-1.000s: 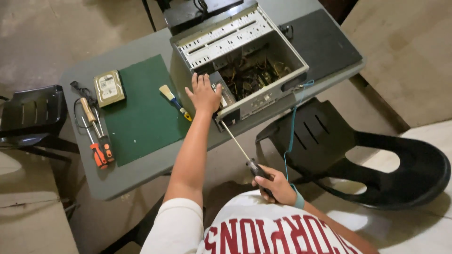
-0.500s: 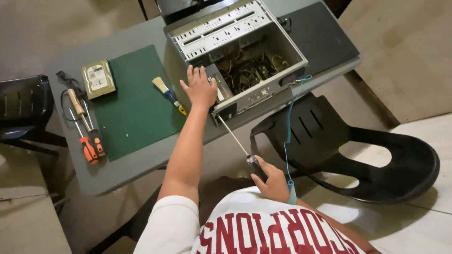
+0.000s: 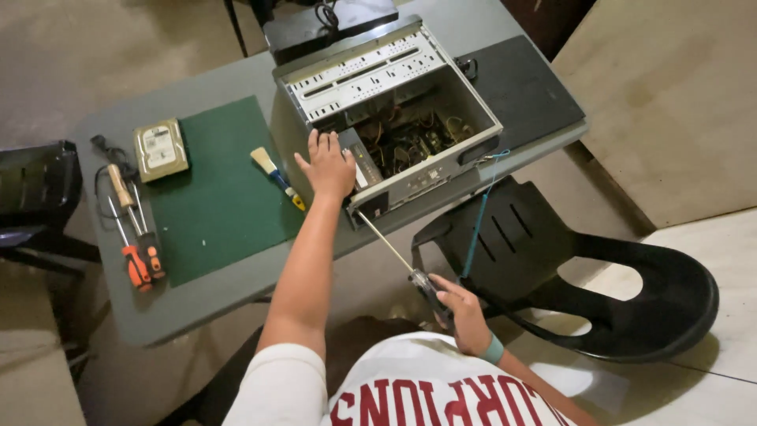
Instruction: Removing internal hardware components like a hard drive and power supply from a desktop computer case using a screwdriver.
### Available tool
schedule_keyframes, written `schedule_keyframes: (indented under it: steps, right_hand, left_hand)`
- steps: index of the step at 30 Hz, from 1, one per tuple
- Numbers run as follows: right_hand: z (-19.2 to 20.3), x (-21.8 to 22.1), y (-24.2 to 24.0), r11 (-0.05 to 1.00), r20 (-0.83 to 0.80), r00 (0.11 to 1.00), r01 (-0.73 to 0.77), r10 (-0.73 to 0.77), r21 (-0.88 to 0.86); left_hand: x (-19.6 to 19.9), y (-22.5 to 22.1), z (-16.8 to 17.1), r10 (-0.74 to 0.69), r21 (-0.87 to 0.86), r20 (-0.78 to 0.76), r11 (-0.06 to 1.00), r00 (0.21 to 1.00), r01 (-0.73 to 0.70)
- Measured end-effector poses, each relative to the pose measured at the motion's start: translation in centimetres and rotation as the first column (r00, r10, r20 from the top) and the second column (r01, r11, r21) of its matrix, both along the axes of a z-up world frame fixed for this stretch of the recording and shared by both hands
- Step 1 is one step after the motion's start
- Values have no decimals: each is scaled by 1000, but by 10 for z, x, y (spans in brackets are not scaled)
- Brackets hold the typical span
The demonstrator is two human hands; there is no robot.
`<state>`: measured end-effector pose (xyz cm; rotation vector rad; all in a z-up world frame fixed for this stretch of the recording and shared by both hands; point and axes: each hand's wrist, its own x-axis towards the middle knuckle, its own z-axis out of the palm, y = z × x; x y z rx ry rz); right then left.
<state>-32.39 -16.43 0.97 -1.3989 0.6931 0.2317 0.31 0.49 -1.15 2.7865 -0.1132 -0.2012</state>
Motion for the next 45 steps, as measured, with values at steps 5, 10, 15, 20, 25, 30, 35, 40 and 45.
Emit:
schedule_keyframes:
  steps: [5, 10, 15, 20, 25, 30, 35, 40, 45]
  right_hand:
    - [-48, -6, -12, 826, 69, 996, -78, 48, 558]
    - [-51, -8, -3, 962, 390, 882, -272, 263, -34]
    - [-31, -2, 3, 169, 423, 560, 448, 713, -878]
    - [-55, -1, -12, 572, 329, 813, -7, 481, -820]
    - [-82, 7, -19, 983, 121, 976, -179, 183, -38]
    - [-91, -6, -21, 74, 241, 770, 245, 591, -967]
    - [-80, -3, -19, 378, 246, 814, 35, 526, -925]
    - [-75, -4, -26, 971, 207, 954, -191, 219, -147]
    - [-58, -3, -21, 526, 309, 816, 8, 488, -851]
  left_hand:
    - [0, -2, 7, -21, 27, 1, 999, 1000, 20]
    - [0, -2, 3, -22, 38, -15, 999, 1000, 23]
    - [2, -5, 0, -15, 46, 3, 999, 1000, 14]
    - [6, -5, -27, 2, 64, 106, 998, 994, -9]
    - [12, -5, -48, 11, 56, 248, 998, 969, -26]
    - [12, -5, -51, 20, 34, 265, 999, 964, -30]
    - [10, -4, -46, 20, 21, 252, 999, 967, -26]
    - [10, -1, -57, 9, 23, 335, 1000, 942, -18]
    - [8, -1, -47, 4, 20, 344, 1000, 939, -12]
